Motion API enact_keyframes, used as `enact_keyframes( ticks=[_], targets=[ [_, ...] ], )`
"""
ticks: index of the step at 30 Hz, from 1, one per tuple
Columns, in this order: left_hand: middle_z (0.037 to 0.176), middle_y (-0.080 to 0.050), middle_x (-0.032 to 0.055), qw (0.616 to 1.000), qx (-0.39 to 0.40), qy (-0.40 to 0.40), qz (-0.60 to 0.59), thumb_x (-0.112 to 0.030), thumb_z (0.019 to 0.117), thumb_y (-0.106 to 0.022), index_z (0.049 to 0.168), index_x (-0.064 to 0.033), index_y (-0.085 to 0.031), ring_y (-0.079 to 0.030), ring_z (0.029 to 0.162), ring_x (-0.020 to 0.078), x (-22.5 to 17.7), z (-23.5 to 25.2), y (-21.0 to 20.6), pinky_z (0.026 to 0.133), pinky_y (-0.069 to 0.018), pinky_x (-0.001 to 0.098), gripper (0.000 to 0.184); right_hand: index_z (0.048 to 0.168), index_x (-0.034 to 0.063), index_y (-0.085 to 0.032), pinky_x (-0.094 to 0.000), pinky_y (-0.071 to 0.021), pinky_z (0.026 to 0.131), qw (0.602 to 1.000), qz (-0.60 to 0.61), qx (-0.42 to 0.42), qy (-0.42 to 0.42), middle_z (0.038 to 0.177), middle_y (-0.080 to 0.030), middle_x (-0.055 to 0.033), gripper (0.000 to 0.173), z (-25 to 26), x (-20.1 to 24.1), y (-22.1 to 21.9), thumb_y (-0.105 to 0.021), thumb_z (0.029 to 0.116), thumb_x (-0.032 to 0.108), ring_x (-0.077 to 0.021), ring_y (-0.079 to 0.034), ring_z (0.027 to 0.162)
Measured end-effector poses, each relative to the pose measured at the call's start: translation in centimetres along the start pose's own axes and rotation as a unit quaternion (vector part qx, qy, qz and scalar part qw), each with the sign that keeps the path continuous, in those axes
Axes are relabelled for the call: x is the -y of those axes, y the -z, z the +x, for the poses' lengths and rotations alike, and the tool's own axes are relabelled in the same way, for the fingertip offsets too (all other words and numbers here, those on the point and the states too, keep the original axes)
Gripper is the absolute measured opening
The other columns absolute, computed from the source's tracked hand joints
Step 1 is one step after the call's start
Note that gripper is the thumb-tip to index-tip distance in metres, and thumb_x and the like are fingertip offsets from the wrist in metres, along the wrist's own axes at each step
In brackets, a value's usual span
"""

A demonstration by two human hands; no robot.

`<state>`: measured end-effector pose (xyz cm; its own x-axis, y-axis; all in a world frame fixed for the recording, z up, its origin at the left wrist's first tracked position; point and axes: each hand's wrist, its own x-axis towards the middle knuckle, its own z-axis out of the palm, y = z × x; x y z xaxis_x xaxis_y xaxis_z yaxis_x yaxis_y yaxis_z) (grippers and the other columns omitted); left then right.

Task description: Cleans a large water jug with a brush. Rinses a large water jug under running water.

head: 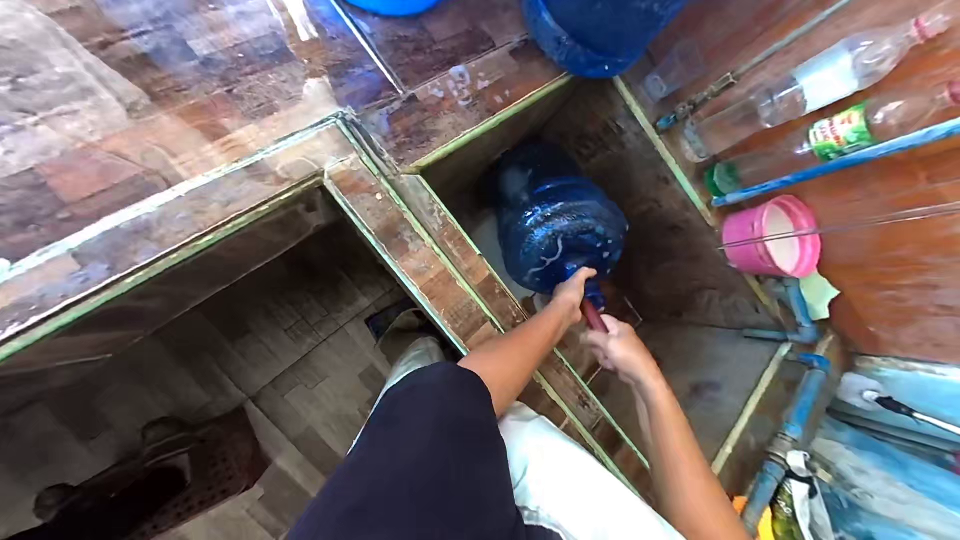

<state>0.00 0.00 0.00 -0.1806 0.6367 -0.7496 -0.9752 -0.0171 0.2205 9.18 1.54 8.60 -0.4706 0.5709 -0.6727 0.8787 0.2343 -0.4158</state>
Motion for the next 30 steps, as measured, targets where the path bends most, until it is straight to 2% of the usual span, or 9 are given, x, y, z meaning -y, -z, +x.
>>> enact_keyframes(
  ticks=[2,4,8,11,14,18,22,26,30],
  targets=[
    [0.091,-0.064,0.0124,0.995,0.062,0.013,-0.074,-0.043,0.1081,-0.042,0.119,-0.0038,-0.053,-0.065,0.074,0.0208,-0.9,-0.1,-0.2,0.066,-0.0568,0.0335,0.042,0.085,0.0114,-0.053,-0.0128,-0.0323,0.037,0.904,0.417,0.082,0.041,0.049,-0.040,0.0095,0.025,0.7,-0.9,-1.2,-0.036,0.1010,0.004,0.0028,-0.037,0.036],
    [0.089,-0.065,0.0149,0.990,0.086,0.038,-0.108,-0.058,0.1067,-0.033,0.124,-0.0050,-0.050,-0.067,0.073,0.0239,-2.2,-0.7,-0.1,0.065,-0.0576,0.0349,0.058,0.086,0.0178,-0.064,-0.0112,-0.0342,0.037,0.785,0.584,0.194,0.068,0.048,-0.045,0.0152,0.020,-0.2,-1.3,-2.1,-0.047,0.0970,0.019,0.0065,-0.040,0.036],
    [0.126,-0.060,0.0211,0.998,0.003,0.055,0.020,-0.058,0.1055,-0.042,0.143,-0.0043,-0.049,-0.061,0.108,0.0302,-4.0,-0.8,1.4,0.089,-0.0532,0.0470,0.066,0.103,0.0080,-0.059,-0.0208,-0.0391,0.040,0.983,0.166,0.070,-0.022,0.056,-0.046,0.0033,0.015,-8.9,-4.3,0.7,-0.057,0.0946,0.020,-0.0036,-0.042,0.042],
    [0.142,-0.051,0.0221,0.989,-0.009,0.088,0.117,-0.040,0.1057,-0.054,0.147,-0.0012,-0.043,-0.053,0.125,0.0310,-4.6,-1.0,2.0,0.102,-0.0461,0.0497,0.058,0.131,-0.0106,-0.058,-0.0633,-0.0495,0.089,0.979,-0.127,-0.026,-0.157,0.106,-0.067,-0.0333,0.045,-16.0,-6.2,1.8,-0.066,0.0998,0.021,-0.0460,-0.066,0.098],
    [0.144,-0.049,0.0237,0.980,-0.019,0.123,0.157,-0.034,0.1036,-0.060,0.147,-0.0004,-0.042,-0.052,0.127,0.0332,-4.7,-0.9,1.7,0.102,-0.0465,0.0508,0.058,0.136,-0.0074,-0.055,-0.0734,-0.0445,0.095,0.922,-0.236,-0.119,-0.284,0.125,-0.061,-0.0387,0.042,-20.3,-9.8,0.8,-0.058,0.1015,0.016,-0.0578,-0.059,0.117],
    [0.150,-0.043,0.0246,0.972,-0.020,0.151,0.179,-0.039,0.1041,-0.057,0.150,-0.0027,-0.038,-0.048,0.133,0.0366,-4.0,-0.8,1.3,0.103,-0.0466,0.0533,0.062,0.136,-0.0050,-0.061,-0.0760,-0.0338,0.106,0.896,-0.253,-0.074,-0.357,0.140,-0.050,-0.0408,0.046,-19.9,-12.6,-2.4,-0.069,0.0948,0.015,-0.0598,-0.043,0.134],
    [0.131,-0.053,0.0234,0.970,-0.037,0.131,0.200,-0.039,0.1038,-0.057,0.144,0.0002,-0.044,-0.058,0.108,0.0318,-2.2,-1.4,1.3,0.085,-0.0531,0.0453,0.058,0.140,-0.0010,-0.056,-0.0598,-0.0462,0.105,0.979,-0.022,-0.021,-0.203,0.131,-0.062,-0.0289,0.052,-11.0,-4.4,-4.2,-0.071,0.0982,0.026,-0.0424,-0.061,0.120],
    [0.132,-0.054,0.0212,0.965,-0.005,0.129,0.229,-0.044,0.1036,-0.055,0.146,-0.0053,-0.043,-0.058,0.107,0.0313,-3.0,-3.1,2.0,0.087,-0.0521,0.0464,0.059,0.140,0.0068,-0.053,-0.0336,-0.0458,0.063,0.965,0.184,-0.072,-0.170,0.093,-0.057,-0.0101,0.037,-4.7,1.0,-6.0,-0.044,0.1117,0.029,-0.0161,-0.051,0.067],
    [0.113,-0.058,0.0149,0.976,-0.013,0.090,0.197,-0.042,0.1017,-0.055,0.136,-0.0108,-0.049,-0.060,0.089,0.0262,-5.2,-2.7,3.5,0.073,-0.0533,0.0428,0.047,0.134,0.0006,-0.058,-0.0508,-0.0493,0.089,0.990,0.074,-0.065,-0.097,0.108,-0.065,-0.0233,0.033,-9.0,-0.4,-6.1,-0.044,0.1106,0.020,-0.0322,-0.063,0.095]
  ],
)
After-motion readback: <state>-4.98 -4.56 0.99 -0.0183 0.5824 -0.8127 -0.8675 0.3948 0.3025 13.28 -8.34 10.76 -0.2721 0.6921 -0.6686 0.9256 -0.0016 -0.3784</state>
